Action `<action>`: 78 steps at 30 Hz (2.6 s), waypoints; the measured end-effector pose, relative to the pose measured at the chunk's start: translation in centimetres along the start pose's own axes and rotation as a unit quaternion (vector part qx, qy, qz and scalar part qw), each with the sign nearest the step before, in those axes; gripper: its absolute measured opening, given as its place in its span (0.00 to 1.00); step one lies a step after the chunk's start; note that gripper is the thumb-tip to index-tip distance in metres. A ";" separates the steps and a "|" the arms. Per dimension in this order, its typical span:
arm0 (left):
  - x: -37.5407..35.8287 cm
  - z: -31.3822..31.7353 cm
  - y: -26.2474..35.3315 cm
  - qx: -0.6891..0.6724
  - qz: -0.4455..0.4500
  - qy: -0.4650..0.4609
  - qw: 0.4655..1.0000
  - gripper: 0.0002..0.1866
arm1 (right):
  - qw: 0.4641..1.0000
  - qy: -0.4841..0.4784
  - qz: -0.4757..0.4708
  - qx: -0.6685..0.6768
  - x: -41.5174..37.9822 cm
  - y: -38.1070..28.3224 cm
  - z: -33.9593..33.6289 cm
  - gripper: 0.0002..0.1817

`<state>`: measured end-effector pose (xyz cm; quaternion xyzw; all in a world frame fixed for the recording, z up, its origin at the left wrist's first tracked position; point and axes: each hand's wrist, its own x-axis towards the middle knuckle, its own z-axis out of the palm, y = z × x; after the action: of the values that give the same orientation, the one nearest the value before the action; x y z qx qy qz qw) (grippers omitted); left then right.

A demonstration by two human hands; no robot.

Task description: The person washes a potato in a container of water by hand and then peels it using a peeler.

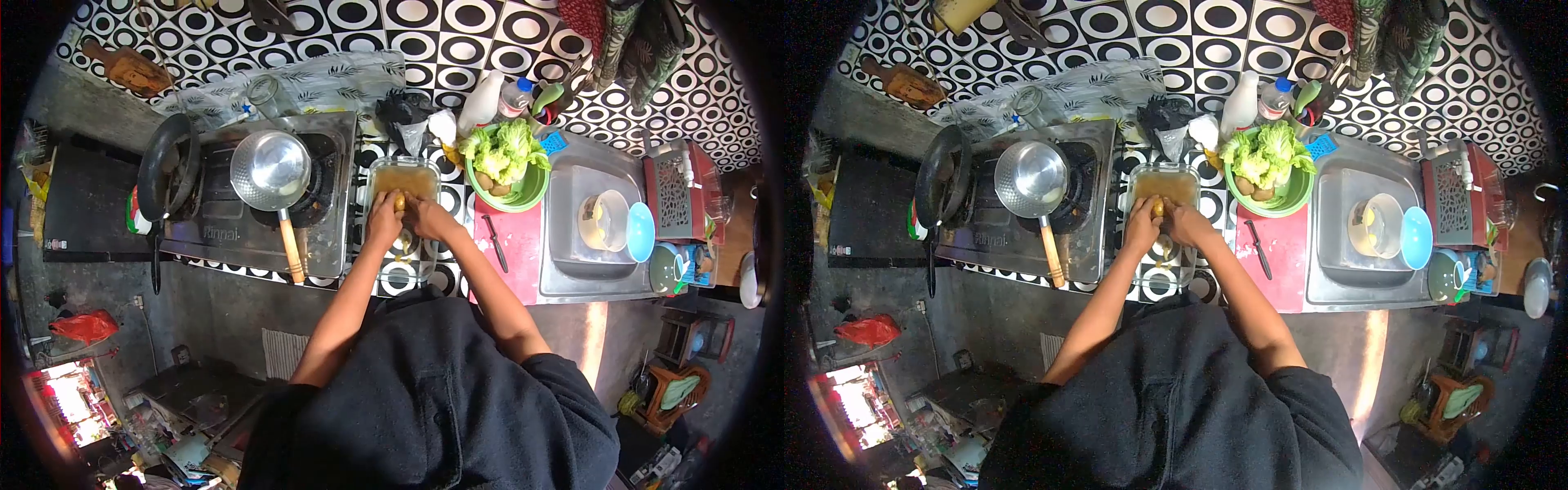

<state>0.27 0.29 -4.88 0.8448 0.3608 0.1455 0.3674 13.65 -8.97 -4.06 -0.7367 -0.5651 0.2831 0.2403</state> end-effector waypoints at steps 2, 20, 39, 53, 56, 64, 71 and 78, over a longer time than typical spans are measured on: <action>-0.1 -0.1 0.2 -0.002 0.007 0.001 1.000 0.29 | 1.000 0.003 -0.010 0.007 -0.9 -0.3 -0.3 0.35; -0.3 0.2 0.1 0.002 0.015 0.023 1.000 0.29 | 0.999 -0.018 0.032 0.019 0.0 -0.6 -0.4 0.32; -0.1 0.5 -0.6 -0.017 0.022 0.018 0.999 0.30 | 0.999 -0.015 0.050 0.008 0.9 0.5 0.4 0.25; 0.2 0.5 -1.3 -0.033 0.029 0.011 0.999 0.30 | 0.999 -0.033 0.009 0.042 2.0 0.8 0.0 0.25; 0.3 0.3 -1.2 -0.021 0.030 0.023 0.999 0.30 | 0.999 -0.043 0.021 0.012 2.8 0.9 0.4 0.29; 0.0 0.3 -1.3 -0.038 0.024 0.012 0.999 0.30 | 0.998 -0.037 0.026 0.051 -0.1 0.5 0.0 0.25; 0.1 -0.2 -0.9 -0.049 0.020 -0.004 0.999 0.30 | 0.996 -0.037 0.032 0.072 0.9 0.1 -0.5 0.28; 0.3 -0.2 -1.0 -0.032 0.026 0.007 0.999 0.29 | 0.996 -0.067 0.062 -0.013 3.7 2.5 2.1 0.32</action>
<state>-0.08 1.08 -5.47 0.8405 0.3366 0.1725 0.3879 14.71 -5.95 -7.83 -0.7528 -0.5366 0.3391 0.1740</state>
